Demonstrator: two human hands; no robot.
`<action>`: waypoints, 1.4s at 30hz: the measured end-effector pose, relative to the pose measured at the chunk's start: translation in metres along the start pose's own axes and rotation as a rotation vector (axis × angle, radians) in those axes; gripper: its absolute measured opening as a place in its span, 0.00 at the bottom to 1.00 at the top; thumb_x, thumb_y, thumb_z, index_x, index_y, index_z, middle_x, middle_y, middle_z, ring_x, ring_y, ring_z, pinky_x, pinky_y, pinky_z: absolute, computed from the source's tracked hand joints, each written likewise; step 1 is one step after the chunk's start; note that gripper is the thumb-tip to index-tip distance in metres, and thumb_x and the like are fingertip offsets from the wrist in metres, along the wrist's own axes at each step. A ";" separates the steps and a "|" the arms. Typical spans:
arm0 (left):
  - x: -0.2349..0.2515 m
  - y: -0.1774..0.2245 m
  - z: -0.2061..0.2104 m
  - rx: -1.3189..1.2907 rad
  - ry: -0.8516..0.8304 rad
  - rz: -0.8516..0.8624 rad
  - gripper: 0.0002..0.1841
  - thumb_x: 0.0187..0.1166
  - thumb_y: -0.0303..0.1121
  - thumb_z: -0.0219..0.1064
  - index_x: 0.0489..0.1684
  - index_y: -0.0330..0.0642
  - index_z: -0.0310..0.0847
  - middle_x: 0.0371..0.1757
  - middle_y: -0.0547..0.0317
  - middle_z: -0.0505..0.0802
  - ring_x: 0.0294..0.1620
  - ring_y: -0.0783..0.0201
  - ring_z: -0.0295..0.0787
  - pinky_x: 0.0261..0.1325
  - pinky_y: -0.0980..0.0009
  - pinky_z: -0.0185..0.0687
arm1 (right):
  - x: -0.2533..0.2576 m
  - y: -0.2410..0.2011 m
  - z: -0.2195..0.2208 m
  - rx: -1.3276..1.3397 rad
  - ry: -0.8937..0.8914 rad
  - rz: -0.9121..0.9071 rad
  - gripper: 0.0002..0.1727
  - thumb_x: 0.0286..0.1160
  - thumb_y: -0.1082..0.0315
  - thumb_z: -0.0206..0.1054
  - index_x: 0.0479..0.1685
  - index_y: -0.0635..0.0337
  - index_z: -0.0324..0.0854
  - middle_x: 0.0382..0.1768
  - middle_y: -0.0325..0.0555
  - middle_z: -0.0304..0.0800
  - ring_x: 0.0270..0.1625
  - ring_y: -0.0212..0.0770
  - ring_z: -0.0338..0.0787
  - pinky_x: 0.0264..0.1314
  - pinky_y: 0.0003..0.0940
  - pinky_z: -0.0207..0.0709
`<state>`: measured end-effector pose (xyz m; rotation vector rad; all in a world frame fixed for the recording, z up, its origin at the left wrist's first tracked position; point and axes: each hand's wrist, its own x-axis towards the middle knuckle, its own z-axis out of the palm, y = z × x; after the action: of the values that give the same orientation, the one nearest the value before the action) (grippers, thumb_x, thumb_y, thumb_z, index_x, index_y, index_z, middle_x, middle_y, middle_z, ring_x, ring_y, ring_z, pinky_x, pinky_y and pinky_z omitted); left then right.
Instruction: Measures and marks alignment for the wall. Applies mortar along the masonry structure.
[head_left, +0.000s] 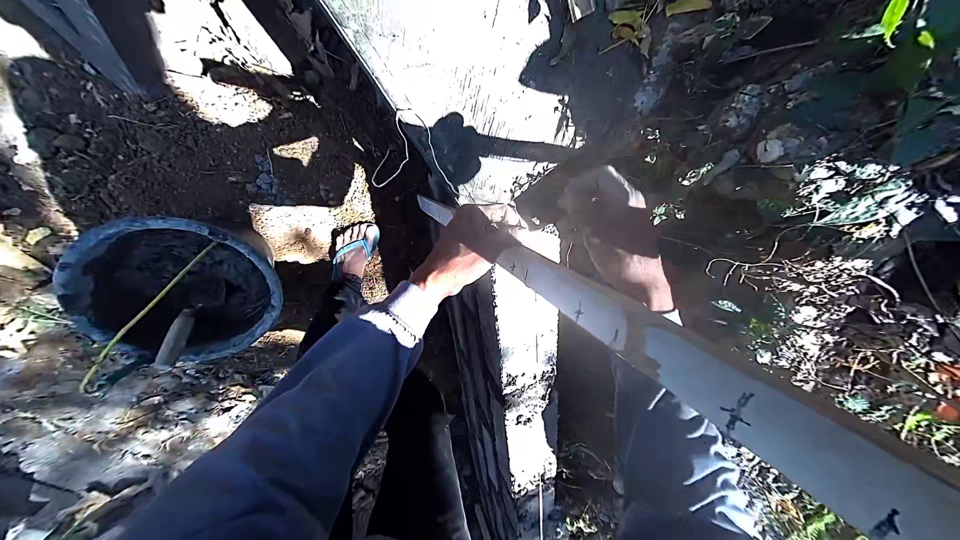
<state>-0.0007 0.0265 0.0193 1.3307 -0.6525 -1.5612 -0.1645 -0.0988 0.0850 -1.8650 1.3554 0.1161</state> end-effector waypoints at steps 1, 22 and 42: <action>-0.002 0.001 0.001 0.040 0.017 0.015 0.03 0.79 0.28 0.70 0.39 0.42 0.91 0.34 0.64 0.92 0.34 0.74 0.86 0.38 0.73 0.82 | -0.022 0.022 0.002 0.118 -0.067 0.032 0.11 0.85 0.64 0.62 0.56 0.61 0.81 0.42 0.45 0.92 0.38 0.37 0.93 0.40 0.37 0.91; -0.003 -0.009 0.016 0.193 0.176 0.140 0.06 0.82 0.31 0.67 0.42 0.42 0.89 0.35 0.62 0.92 0.34 0.73 0.86 0.42 0.71 0.82 | -0.069 0.057 0.051 0.916 -0.070 -0.061 0.08 0.82 0.66 0.62 0.51 0.52 0.85 0.40 0.31 0.92 0.40 0.24 0.90 0.45 0.23 0.86; -0.016 -0.026 0.013 0.009 0.173 0.138 0.05 0.83 0.34 0.69 0.41 0.43 0.87 0.45 0.62 0.92 0.42 0.72 0.88 0.45 0.73 0.86 | -0.025 0.046 0.030 0.604 -0.287 -0.051 0.06 0.81 0.73 0.63 0.48 0.59 0.83 0.38 0.32 0.90 0.40 0.24 0.89 0.47 0.21 0.86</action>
<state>-0.0222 0.0489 0.0078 1.3804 -0.6295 -1.3183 -0.2021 -0.0643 0.0525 -1.3137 1.0004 -0.0485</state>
